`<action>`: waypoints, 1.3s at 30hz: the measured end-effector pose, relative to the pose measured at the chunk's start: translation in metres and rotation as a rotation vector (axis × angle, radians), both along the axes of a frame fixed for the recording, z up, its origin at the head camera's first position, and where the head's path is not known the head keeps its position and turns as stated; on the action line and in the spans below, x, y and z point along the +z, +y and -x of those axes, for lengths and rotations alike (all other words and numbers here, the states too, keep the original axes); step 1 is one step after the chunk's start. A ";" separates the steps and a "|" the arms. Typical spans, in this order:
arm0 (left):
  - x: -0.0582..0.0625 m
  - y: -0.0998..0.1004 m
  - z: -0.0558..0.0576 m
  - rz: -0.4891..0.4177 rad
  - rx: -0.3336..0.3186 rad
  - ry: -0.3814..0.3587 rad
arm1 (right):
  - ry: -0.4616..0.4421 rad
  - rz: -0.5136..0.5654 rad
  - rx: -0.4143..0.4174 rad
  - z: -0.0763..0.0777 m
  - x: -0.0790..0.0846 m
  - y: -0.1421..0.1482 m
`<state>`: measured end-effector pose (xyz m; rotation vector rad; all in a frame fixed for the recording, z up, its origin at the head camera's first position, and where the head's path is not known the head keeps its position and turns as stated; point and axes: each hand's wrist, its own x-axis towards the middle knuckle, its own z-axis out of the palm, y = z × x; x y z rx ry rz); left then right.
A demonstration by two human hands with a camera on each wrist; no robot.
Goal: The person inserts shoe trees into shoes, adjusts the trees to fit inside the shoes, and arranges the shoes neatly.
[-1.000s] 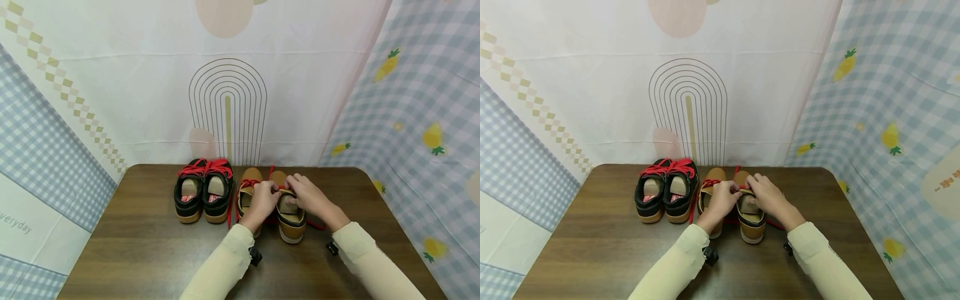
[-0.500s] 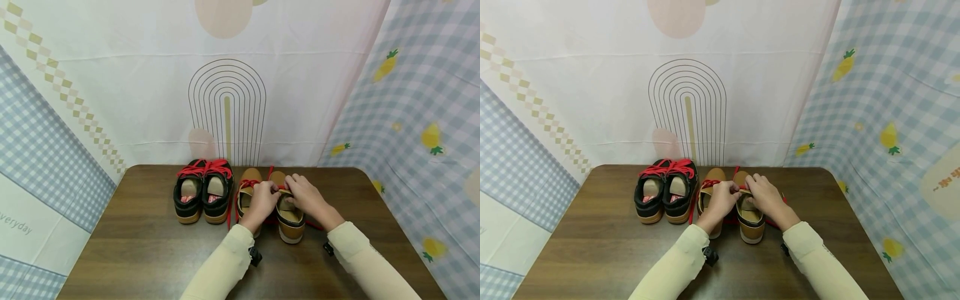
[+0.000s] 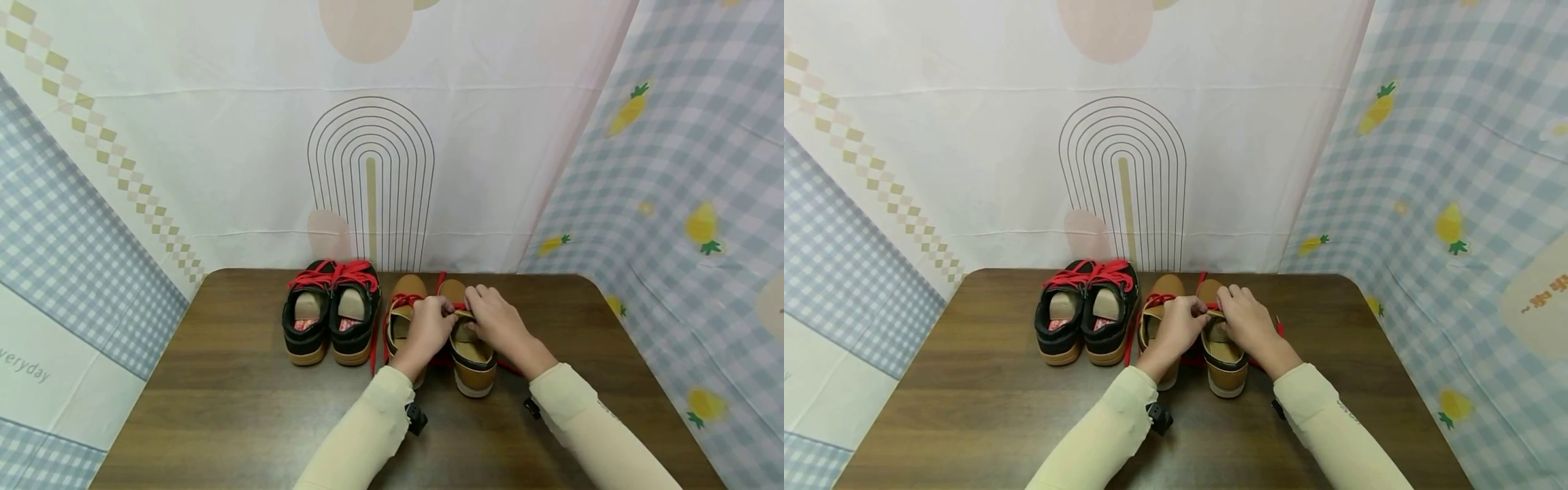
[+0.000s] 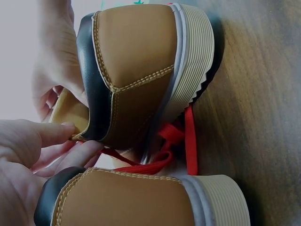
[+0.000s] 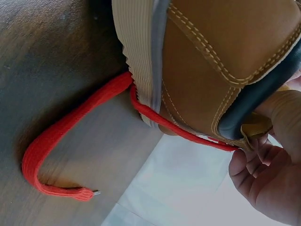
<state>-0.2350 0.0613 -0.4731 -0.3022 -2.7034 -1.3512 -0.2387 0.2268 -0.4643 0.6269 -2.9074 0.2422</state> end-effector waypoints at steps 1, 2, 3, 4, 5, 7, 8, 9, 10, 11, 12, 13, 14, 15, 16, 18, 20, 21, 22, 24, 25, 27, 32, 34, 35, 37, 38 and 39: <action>0.000 0.000 0.000 -0.002 -0.002 0.000 | 0.002 -0.003 -0.004 0.000 0.000 0.000; 0.000 0.000 0.000 -0.004 -0.003 0.001 | 0.005 -0.002 -0.006 0.000 -0.001 0.000; 0.000 0.000 0.000 -0.004 -0.004 0.000 | 0.008 -0.001 -0.008 0.000 -0.002 0.000; 0.000 0.000 0.000 -0.001 -0.004 -0.004 | 0.010 0.000 -0.010 0.000 -0.002 0.000; 0.000 0.000 0.000 0.003 -0.006 -0.007 | 0.013 0.002 -0.012 0.001 -0.003 0.001; 0.000 0.000 0.001 0.013 -0.011 -0.015 | 0.020 0.008 -0.014 0.001 -0.004 0.002; 0.000 0.000 0.001 0.017 -0.015 -0.014 | 0.023 0.011 -0.014 0.001 -0.005 0.002; -0.001 0.000 0.002 0.023 -0.022 -0.016 | 0.028 0.015 -0.014 0.001 -0.005 0.002; -0.001 -0.001 0.002 0.028 -0.031 -0.016 | 0.033 0.019 -0.011 0.001 -0.006 0.003; -0.001 -0.001 0.003 0.033 -0.042 -0.015 | 0.038 0.024 -0.008 0.000 -0.006 0.003; -0.001 -0.002 0.003 0.037 -0.055 -0.015 | 0.046 0.028 -0.005 0.000 -0.006 0.003; 0.000 -0.003 0.004 0.039 -0.068 -0.016 | 0.053 0.033 -0.003 -0.001 -0.007 0.003; 0.000 -0.004 0.004 0.042 -0.081 -0.017 | 0.062 0.037 0.002 -0.001 -0.008 0.004; 0.001 -0.005 0.005 0.047 -0.094 -0.022 | 0.070 0.044 0.005 -0.002 -0.008 0.004; 0.002 -0.006 0.005 0.050 -0.105 -0.027 | 0.078 0.050 0.007 -0.002 -0.009 0.004; 0.003 -0.008 0.004 0.049 -0.124 -0.041 | 0.097 0.060 0.013 -0.003 -0.011 0.005; 0.005 -0.010 0.004 0.049 -0.139 -0.055 | 0.119 0.073 0.022 -0.005 -0.012 0.006; 0.006 -0.012 0.003 0.049 -0.147 -0.060 | 0.135 0.079 0.030 -0.006 -0.013 0.007; 0.006 -0.013 0.003 0.051 -0.156 -0.065 | 0.155 0.085 0.038 -0.008 -0.013 0.007; 0.008 -0.016 0.002 0.057 -0.173 -0.064 | 0.200 0.104 0.054 -0.011 -0.013 0.008; 0.009 -0.018 0.002 0.065 -0.180 -0.053 | 0.224 0.117 0.061 -0.013 -0.013 0.009; 0.012 -0.022 0.002 0.083 -0.192 -0.015 | 0.267 0.141 0.074 -0.017 -0.011 0.010; 0.020 -0.036 0.000 0.103 -0.210 0.113 | 0.306 0.206 0.088 -0.028 -0.006 0.009; 0.022 -0.042 -0.001 0.103 -0.212 0.154 | 0.306 0.236 0.085 -0.031 -0.006 0.008; 0.023 -0.045 -0.001 0.103 -0.211 0.170 | 0.303 0.255 0.079 -0.032 -0.005 0.008; 0.025 -0.051 -0.002 0.107 -0.206 0.203 | 0.290 0.296 0.057 -0.034 -0.006 0.008; 0.026 -0.055 -0.003 0.113 -0.201 0.216 | 0.278 0.318 0.043 -0.034 -0.006 0.009; 0.026 -0.058 -0.003 0.119 -0.194 0.226 | 0.260 0.339 0.027 -0.035 -0.006 0.009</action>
